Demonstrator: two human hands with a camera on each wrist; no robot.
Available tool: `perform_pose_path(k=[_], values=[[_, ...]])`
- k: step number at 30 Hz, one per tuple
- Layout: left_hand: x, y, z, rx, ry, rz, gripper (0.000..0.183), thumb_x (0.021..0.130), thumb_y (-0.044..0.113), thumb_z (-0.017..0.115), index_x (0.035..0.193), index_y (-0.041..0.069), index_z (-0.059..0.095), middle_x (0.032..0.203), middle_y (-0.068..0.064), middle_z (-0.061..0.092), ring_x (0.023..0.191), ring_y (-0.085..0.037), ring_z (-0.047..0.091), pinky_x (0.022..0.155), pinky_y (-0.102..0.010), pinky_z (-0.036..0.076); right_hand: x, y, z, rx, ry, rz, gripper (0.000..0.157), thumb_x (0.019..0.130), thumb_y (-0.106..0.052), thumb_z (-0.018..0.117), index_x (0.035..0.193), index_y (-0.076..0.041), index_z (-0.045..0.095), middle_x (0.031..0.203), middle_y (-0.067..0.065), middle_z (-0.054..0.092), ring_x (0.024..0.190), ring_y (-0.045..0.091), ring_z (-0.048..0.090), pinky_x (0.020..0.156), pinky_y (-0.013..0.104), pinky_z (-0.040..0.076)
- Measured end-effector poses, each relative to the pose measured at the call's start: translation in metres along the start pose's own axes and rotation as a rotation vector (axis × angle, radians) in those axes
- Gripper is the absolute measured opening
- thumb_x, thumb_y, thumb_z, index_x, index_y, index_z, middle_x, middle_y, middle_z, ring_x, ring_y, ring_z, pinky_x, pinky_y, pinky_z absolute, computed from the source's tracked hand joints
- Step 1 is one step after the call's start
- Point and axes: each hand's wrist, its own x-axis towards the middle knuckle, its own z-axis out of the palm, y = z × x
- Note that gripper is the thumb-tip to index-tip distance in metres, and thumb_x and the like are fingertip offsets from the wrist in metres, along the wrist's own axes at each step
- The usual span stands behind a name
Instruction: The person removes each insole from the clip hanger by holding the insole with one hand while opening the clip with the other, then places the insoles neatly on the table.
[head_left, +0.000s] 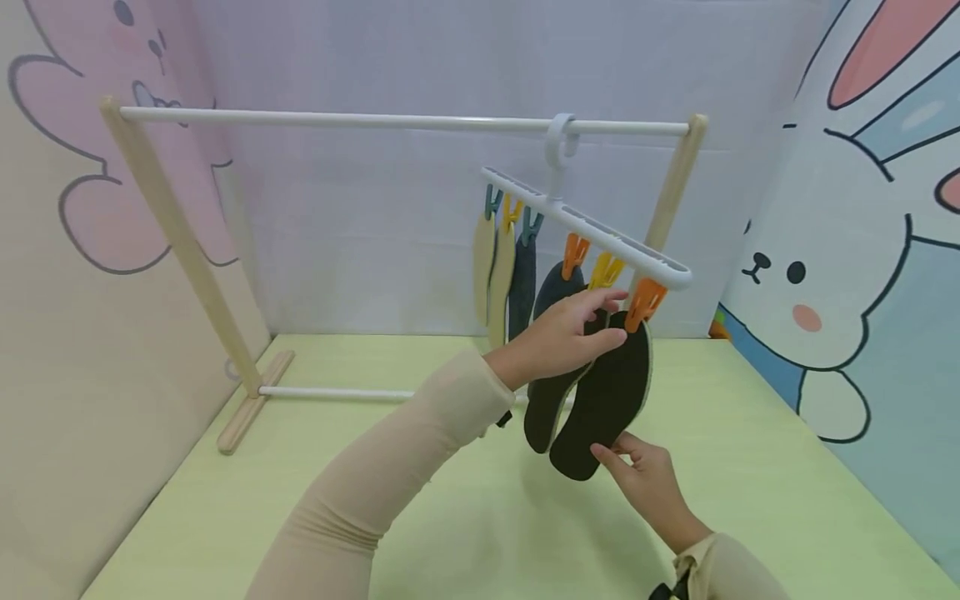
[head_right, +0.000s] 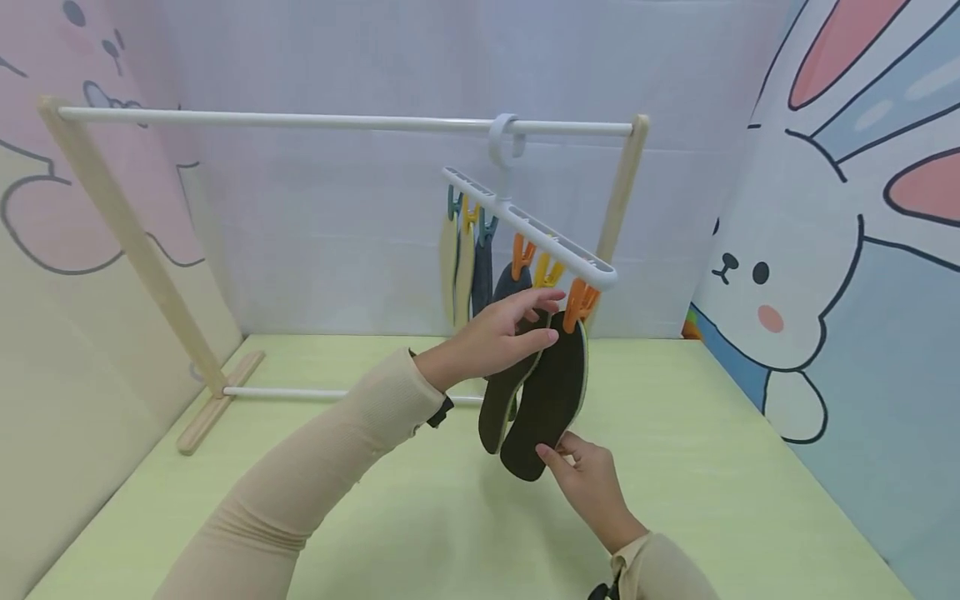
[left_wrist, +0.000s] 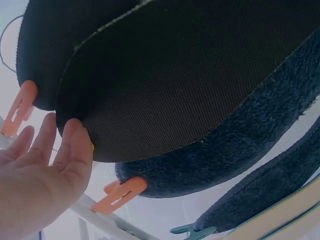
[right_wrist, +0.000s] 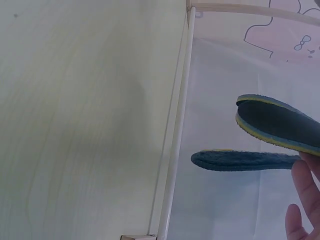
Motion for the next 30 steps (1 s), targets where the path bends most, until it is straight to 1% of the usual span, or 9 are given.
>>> perform_pose_path(k=[4,8,11,13,16,18,20,26,30], values=[[0.007,-0.005,-0.003,0.028,0.015,0.003,0.047,0.099,0.014,0.051,0.143,0.001,0.04,0.138,-0.013,0.05,0.12,-0.02,0.05,0.092,-0.022,0.04,-0.001,-0.003,0.001,0.019,-0.018,0.018,0.017,0.075,0.006,0.073,0.068,-0.007,0.064,0.061,0.001,0.064,0.058,-0.002,0.051,0.049,0.019,0.038],[0.012,-0.007,-0.004,0.093,0.055,0.009,0.044,0.098,0.016,0.052,0.138,0.0,0.046,0.135,-0.013,0.054,0.084,-0.017,0.061,0.084,-0.02,0.041,-0.001,-0.004,0.001,0.037,-0.036,0.03,0.018,0.076,0.005,0.073,0.067,-0.008,0.064,0.062,0.0,0.063,0.057,-0.001,0.048,0.048,0.02,0.037],[0.015,-0.004,-0.003,0.149,0.1,-0.034,0.042,0.099,0.023,0.053,0.135,0.003,0.052,0.131,-0.012,0.058,0.056,-0.014,0.052,0.075,-0.02,0.041,-0.001,-0.004,0.001,0.043,-0.048,0.023,0.019,0.075,0.005,0.073,0.067,-0.009,0.063,0.061,0.0,0.062,0.058,-0.001,0.047,0.048,0.02,0.036],[0.018,-0.001,-0.002,0.201,0.131,-0.081,0.042,0.099,0.031,0.052,0.133,0.008,0.056,0.114,-0.01,0.066,0.052,-0.012,0.047,0.068,-0.022,0.04,0.0,-0.003,0.0,0.043,-0.053,0.006,0.018,0.076,0.003,0.073,0.068,-0.008,0.063,0.061,0.0,0.062,0.058,-0.001,0.045,0.048,0.02,0.036],[0.021,0.004,0.0,0.328,0.193,-0.164,0.044,0.097,0.046,0.051,0.13,0.017,0.061,0.104,-0.002,0.07,0.059,-0.017,0.046,0.062,-0.026,0.038,0.002,0.001,-0.002,0.03,-0.064,-0.025,0.018,0.08,-0.004,0.073,0.067,-0.008,0.061,0.059,0.0,0.059,0.056,-0.002,0.039,0.047,0.019,0.033],[0.023,0.007,0.001,0.417,0.226,-0.215,0.047,0.095,0.054,0.05,0.126,0.023,0.064,0.1,0.001,0.07,0.07,-0.019,0.049,0.065,-0.03,0.037,0.003,0.004,-0.004,0.006,-0.069,-0.047,0.018,0.08,-0.008,0.074,0.068,-0.008,0.06,0.059,0.0,0.059,0.056,-0.003,0.039,0.048,0.02,0.033],[0.025,0.01,0.002,0.471,0.25,-0.256,0.048,0.092,0.059,0.05,0.123,0.026,0.067,0.111,0.006,0.068,0.079,-0.022,0.05,0.069,-0.033,0.038,0.004,0.007,-0.006,-0.02,-0.074,-0.05,0.018,0.079,-0.009,0.074,0.068,-0.008,0.06,0.059,0.0,0.059,0.057,-0.003,0.04,0.049,0.02,0.034],[0.029,0.012,0.005,0.455,0.253,-0.319,0.052,0.092,0.06,0.05,0.13,0.027,0.061,0.118,0.006,0.065,0.092,-0.023,0.052,0.077,-0.037,0.039,0.008,0.014,-0.013,-0.033,-0.092,-0.012,0.015,0.074,0.002,0.075,0.071,-0.006,0.063,0.062,0.001,0.063,0.058,-0.002,0.044,0.052,0.02,0.036],[0.033,0.015,0.008,0.417,0.272,-0.315,0.052,0.094,0.055,0.05,0.136,0.024,0.055,0.118,0.006,0.065,0.096,-0.021,0.055,0.079,-0.037,0.04,0.009,0.016,-0.013,-0.008,-0.112,0.005,0.015,0.075,0.005,0.074,0.072,-0.006,0.064,0.062,0.001,0.063,0.058,0.0,0.045,0.051,0.022,0.037]])
